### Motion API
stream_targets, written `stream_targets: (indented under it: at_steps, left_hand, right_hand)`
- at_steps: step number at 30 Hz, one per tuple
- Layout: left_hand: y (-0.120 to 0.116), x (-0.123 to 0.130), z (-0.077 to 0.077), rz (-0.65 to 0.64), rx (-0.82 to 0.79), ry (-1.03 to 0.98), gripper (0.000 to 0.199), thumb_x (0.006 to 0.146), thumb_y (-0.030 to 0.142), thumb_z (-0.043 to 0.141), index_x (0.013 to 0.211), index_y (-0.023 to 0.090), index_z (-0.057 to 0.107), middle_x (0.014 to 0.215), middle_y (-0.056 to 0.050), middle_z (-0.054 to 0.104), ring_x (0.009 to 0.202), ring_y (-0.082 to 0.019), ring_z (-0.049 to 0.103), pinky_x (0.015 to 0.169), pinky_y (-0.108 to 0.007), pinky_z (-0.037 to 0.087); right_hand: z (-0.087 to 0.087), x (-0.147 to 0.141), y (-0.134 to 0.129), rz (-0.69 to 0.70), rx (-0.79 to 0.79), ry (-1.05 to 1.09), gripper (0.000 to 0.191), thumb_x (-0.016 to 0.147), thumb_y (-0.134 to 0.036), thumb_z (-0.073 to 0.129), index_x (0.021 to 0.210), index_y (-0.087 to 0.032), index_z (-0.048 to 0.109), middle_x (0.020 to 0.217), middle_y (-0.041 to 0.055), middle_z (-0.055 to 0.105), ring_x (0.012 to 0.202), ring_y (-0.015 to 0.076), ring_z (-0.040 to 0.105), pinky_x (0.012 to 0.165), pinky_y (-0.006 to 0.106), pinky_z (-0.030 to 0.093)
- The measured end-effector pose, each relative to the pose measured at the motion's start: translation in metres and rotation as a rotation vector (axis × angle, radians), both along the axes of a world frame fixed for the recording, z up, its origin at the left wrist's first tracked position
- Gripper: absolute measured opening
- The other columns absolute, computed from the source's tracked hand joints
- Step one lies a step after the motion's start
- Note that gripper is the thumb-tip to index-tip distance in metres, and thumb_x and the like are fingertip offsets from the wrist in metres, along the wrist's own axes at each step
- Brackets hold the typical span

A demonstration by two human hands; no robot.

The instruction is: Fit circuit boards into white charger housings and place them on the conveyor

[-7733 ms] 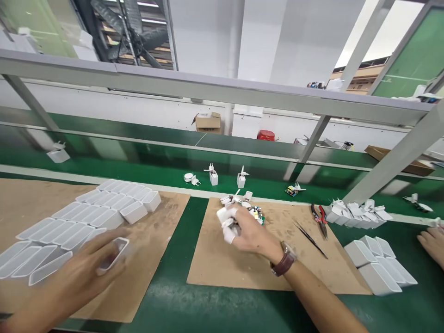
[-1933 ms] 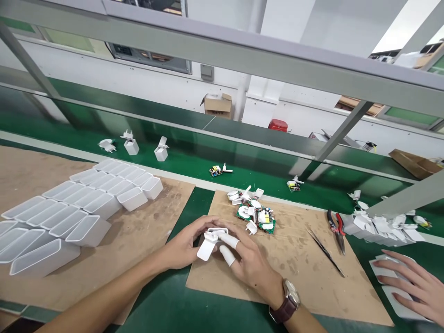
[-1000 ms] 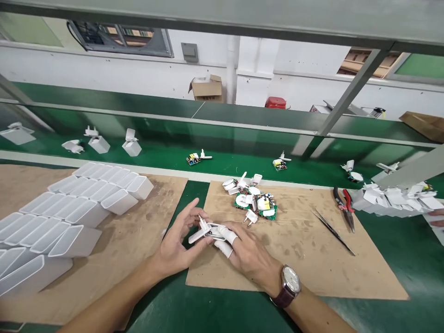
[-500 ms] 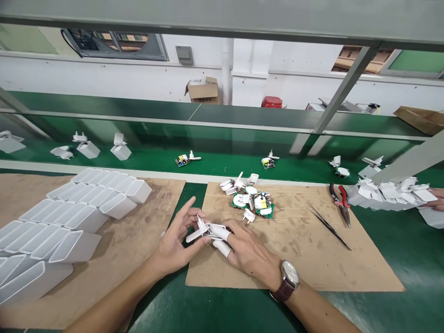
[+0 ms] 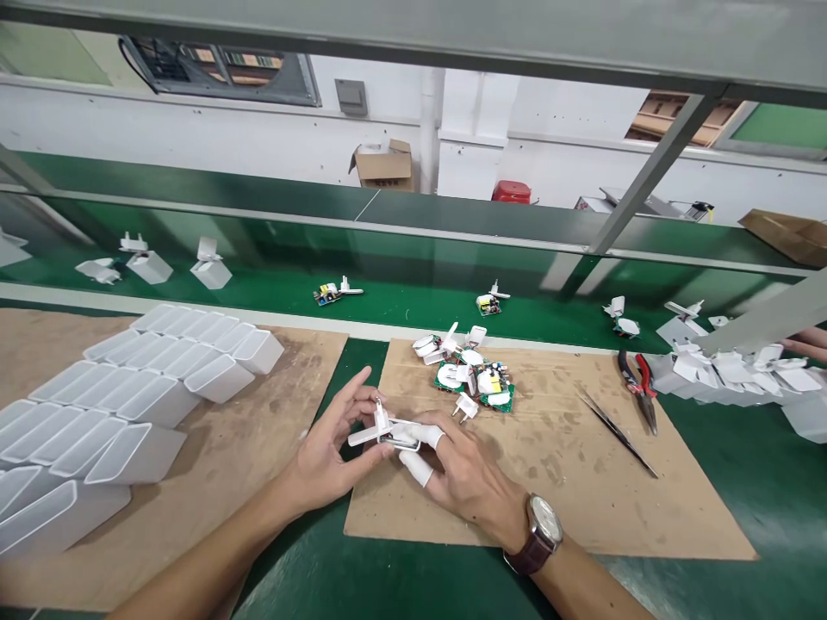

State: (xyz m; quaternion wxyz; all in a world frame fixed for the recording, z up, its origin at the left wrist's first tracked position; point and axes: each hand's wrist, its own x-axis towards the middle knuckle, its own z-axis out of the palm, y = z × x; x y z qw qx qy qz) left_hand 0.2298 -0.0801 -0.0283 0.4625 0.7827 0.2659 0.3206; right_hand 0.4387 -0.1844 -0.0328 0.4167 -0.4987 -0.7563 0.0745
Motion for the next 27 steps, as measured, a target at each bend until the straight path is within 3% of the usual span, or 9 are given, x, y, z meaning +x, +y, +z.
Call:
stream_targets:
  at_steps: [4, 7, 9, 12, 15, 19, 27]
  left_hand:
    - [0.001, 0.000, -0.003, -0.021, 0.012, -0.004, 0.093, 0.092, 0.025, 0.074, 0.166, 0.033, 0.019, 0.128, -0.010, 0.058, 0.103, -0.021, 0.066, 0.092, -0.041, 0.060]
    - [0.002, 0.001, -0.008, -0.003, 0.035, -0.009, 0.091, 0.094, 0.029, 0.073, 0.166, 0.033, 0.016, 0.132, -0.012, 0.056, 0.107, -0.022, 0.067, 0.095, -0.043, 0.059]
    - [0.002, 0.001, -0.009, -0.003, 0.106, -0.021, 0.102, 0.089, 0.038, 0.080, 0.166, 0.034, 0.013, 0.140, -0.014, 0.051, 0.117, -0.027, 0.065, 0.101, -0.047, 0.058]
    - [-0.002, 0.001, -0.008, -0.039, 0.295, -0.007, 0.116, 0.074, 0.047, 0.092, 0.164, 0.033, 0.019, 0.151, -0.017, 0.042, 0.133, -0.036, 0.056, 0.108, -0.052, 0.054]
    - [-0.006, 0.003, -0.005, -0.047, 0.447, -0.006, 0.089, 0.084, 0.045, 0.084, 0.157, 0.030, 0.035, 0.143, -0.016, 0.050, 0.132, -0.035, 0.056, 0.109, -0.052, 0.053]
    - [-0.007, 0.004, -0.003, -0.036, 0.504, -0.018, 0.072, 0.092, 0.046, 0.075, 0.154, 0.027, 0.042, 0.135, -0.015, 0.057, 0.123, -0.032, 0.061, 0.103, -0.049, 0.056]
    - [-0.006, 0.003, -0.006, -0.029, 0.512, -0.060, 0.072, 0.093, 0.047, 0.074, 0.155, 0.029, 0.042, 0.135, -0.014, 0.058, 0.121, -0.030, 0.062, 0.102, -0.044, 0.057]
  right_hand:
    - [-0.005, -0.001, 0.000, 0.025, -0.013, -0.003, 0.049, 0.101, -0.014, 0.059, 0.148, -0.030, 0.052, 0.129, 0.0131, 0.068, 0.116, 0.0277, 0.070, 0.093, 0.042, 0.064]
    - [-0.013, -0.004, 0.002, 0.041, -0.035, 0.140, 0.042, 0.102, -0.016, 0.059, 0.142, -0.030, 0.059, 0.129, 0.0118, 0.068, 0.116, 0.0264, 0.069, 0.097, 0.042, 0.062]
    - [-0.018, -0.006, 0.005, 0.011, -0.127, 0.400, 0.034, 0.102, -0.026, 0.062, 0.136, -0.028, 0.062, 0.126, 0.0118, 0.070, 0.110, 0.0258, 0.072, 0.092, 0.041, 0.064]
    - [-0.018, -0.011, 0.009, 0.036, -0.405, 0.906, 0.031, 0.100, -0.043, 0.065, 0.124, -0.023, 0.066, 0.111, 0.0101, 0.075, 0.091, 0.0238, 0.076, 0.078, 0.039, 0.067]
    - [-0.010, -0.015, 0.009, 0.130, -0.624, 1.179, 0.034, 0.097, -0.048, 0.069, 0.117, -0.021, 0.070, 0.105, 0.0094, 0.077, 0.084, 0.0233, 0.074, 0.072, 0.039, 0.066]
    - [-0.003, -0.018, 0.009, 0.130, -0.656, 1.268, 0.036, 0.090, -0.050, 0.076, 0.110, -0.020, 0.074, 0.099, 0.0079, 0.077, 0.077, 0.0210, 0.070, 0.066, 0.035, 0.064]
    - [-0.009, -0.019, 0.009, 0.101, -0.635, 1.256, 0.037, 0.088, -0.051, 0.078, 0.109, -0.021, 0.073, 0.103, 0.0090, 0.077, 0.085, 0.0250, 0.073, 0.068, 0.038, 0.064]
